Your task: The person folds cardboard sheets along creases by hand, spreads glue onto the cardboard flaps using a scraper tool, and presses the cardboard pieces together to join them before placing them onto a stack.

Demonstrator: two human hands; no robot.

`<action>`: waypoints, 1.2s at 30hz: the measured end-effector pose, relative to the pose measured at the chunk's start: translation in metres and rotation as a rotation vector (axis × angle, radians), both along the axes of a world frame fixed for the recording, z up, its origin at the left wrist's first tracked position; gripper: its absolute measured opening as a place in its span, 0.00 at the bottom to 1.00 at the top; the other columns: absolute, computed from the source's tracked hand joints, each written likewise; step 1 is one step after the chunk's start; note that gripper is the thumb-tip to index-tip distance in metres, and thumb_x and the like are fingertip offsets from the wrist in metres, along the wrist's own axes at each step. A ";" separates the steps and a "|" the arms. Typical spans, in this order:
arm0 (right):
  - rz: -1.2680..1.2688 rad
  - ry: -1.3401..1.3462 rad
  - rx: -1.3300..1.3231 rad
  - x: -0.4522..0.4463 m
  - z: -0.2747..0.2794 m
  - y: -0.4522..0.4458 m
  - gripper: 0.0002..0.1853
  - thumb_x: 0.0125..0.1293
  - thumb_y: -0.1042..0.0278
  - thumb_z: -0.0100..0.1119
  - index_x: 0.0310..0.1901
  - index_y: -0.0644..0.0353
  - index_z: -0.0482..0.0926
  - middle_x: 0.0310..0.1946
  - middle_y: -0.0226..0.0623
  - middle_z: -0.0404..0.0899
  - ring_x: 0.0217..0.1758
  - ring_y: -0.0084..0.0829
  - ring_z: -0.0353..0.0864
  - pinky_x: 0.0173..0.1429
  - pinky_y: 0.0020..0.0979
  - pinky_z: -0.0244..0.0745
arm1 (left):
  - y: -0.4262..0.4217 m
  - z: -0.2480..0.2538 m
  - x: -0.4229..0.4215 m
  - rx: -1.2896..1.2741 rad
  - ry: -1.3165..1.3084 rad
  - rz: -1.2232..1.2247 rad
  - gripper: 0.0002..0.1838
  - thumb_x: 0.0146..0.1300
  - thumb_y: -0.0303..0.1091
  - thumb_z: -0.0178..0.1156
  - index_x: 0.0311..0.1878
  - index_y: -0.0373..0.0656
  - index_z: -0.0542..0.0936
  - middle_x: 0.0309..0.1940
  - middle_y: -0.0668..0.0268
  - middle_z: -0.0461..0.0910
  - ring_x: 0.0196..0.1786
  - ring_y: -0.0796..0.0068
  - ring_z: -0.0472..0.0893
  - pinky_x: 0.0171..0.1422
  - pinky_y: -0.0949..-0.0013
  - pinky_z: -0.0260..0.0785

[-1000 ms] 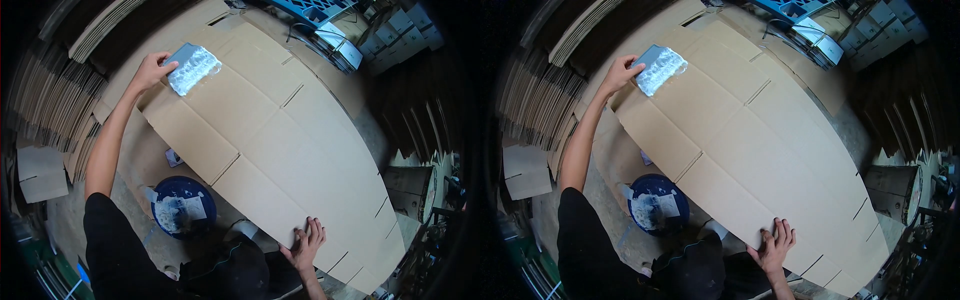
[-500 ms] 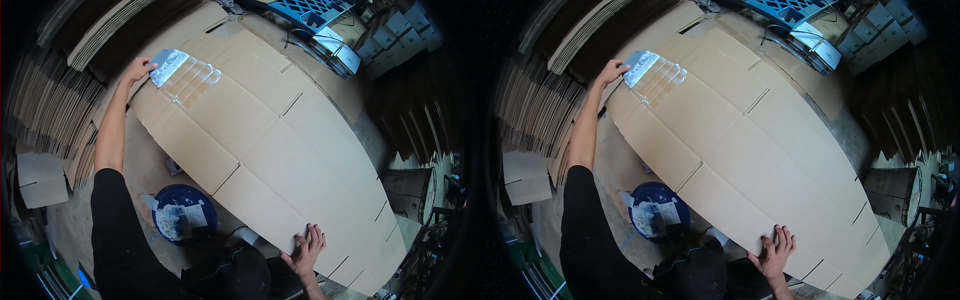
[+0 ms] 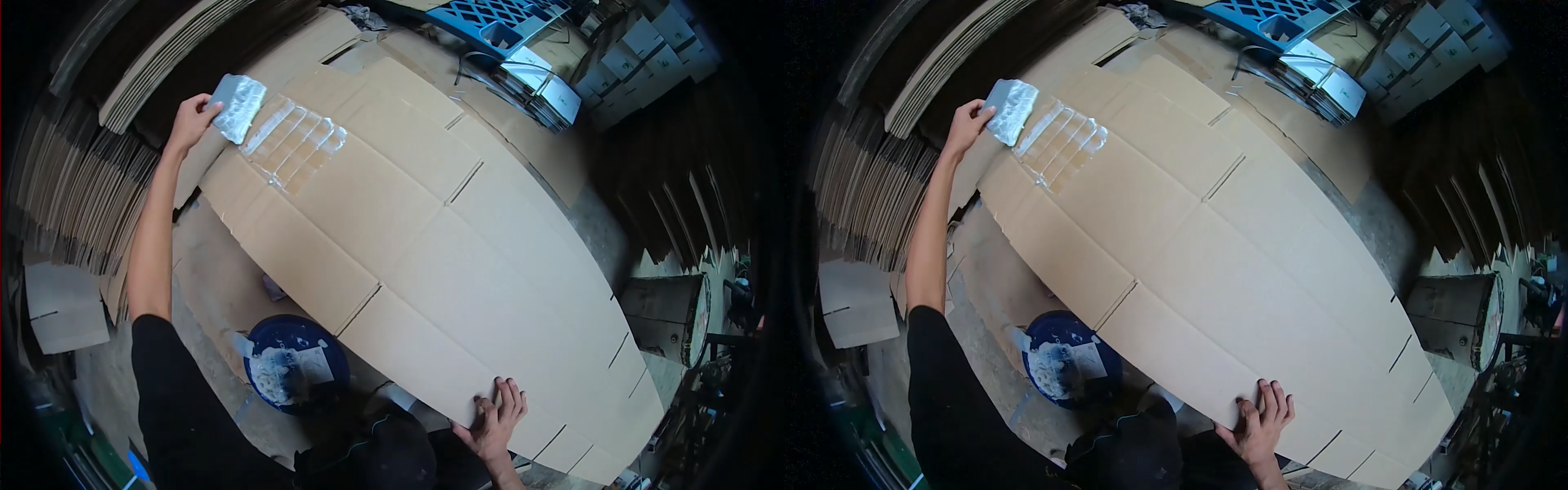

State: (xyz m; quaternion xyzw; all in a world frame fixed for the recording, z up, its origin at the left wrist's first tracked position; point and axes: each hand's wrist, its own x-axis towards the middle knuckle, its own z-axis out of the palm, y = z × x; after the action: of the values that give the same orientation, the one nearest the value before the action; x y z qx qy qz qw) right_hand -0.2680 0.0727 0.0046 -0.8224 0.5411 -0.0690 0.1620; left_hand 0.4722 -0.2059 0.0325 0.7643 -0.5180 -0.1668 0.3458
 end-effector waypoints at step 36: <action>0.028 0.046 0.025 -0.007 -0.005 0.003 0.36 0.57 0.27 0.65 0.50 0.55 0.77 0.71 0.56 0.63 0.78 0.59 0.57 0.75 0.66 0.42 | -0.027 -0.049 0.051 0.232 0.218 0.048 0.12 0.69 0.38 0.68 0.48 0.40 0.86 0.34 0.75 0.80 0.35 0.84 0.72 0.40 0.75 0.65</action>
State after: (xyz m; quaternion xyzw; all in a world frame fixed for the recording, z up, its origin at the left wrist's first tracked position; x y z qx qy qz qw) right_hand -0.2753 0.0761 -0.0005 -0.8293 0.5337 -0.0410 0.1604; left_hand 0.5229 -0.2334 -0.0169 0.7886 -0.4362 -0.2993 0.3133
